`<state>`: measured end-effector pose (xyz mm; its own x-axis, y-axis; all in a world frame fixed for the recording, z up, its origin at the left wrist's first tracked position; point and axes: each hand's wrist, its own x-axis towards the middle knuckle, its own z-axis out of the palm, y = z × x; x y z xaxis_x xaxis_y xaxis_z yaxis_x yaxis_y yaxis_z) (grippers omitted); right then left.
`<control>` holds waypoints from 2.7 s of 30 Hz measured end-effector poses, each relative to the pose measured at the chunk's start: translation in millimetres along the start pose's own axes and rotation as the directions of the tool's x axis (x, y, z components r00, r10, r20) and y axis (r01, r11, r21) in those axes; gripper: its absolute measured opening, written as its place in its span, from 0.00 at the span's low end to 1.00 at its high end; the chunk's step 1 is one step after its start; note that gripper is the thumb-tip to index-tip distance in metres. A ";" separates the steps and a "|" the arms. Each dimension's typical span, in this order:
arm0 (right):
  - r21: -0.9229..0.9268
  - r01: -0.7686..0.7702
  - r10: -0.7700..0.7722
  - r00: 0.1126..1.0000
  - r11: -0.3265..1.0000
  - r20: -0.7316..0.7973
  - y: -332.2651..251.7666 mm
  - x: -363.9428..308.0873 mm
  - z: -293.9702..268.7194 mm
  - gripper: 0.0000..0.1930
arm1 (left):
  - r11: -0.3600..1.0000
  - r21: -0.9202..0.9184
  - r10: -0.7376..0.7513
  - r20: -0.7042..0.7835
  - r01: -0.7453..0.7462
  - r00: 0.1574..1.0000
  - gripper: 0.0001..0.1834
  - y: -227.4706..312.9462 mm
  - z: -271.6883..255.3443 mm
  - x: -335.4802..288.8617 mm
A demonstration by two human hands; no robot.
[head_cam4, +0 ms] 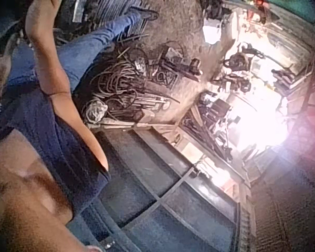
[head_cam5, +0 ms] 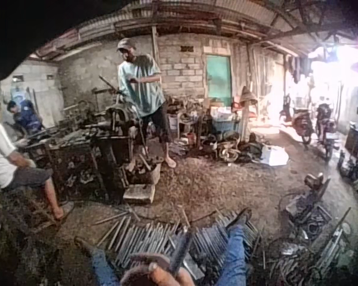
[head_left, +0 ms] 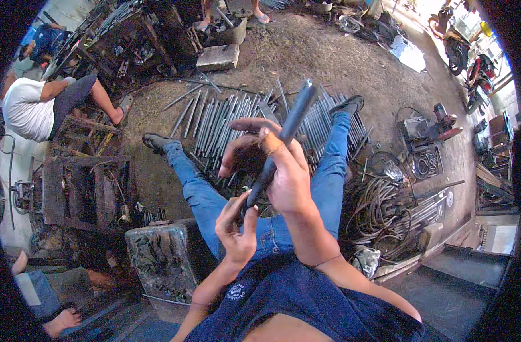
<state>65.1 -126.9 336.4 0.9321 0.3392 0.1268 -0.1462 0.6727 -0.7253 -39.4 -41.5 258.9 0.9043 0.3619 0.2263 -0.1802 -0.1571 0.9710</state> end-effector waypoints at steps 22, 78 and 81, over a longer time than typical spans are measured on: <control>0.047 -0.027 0.030 0.998 0.999 -0.063 2.8 -0.6 -3.2 0.26 | 0.969 0.237 0.069 -0.022 -0.062 0.997 0.16 4.7 -5.9 3.5; -0.566 -0.210 0.073 0.964 0.797 -0.255 38.3 -103.0 -77.1 0.21 | -0.208 -0.197 0.398 0.878 -0.958 -0.267 0.10 96.5 13.5 176.5; -0.634 -0.110 -0.029 0.978 0.766 -0.205 38.2 -97.9 -80.3 0.22 | -0.255 -0.163 0.338 0.909 -0.953 -0.246 0.07 104.7 15.1 172.4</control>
<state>-5.1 -187.3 242.0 0.9841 0.1776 0.0067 -0.0042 0.0611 -0.9981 103.5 -9.5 398.4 0.0684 -0.9769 0.2023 -0.8790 -0.1549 -0.4509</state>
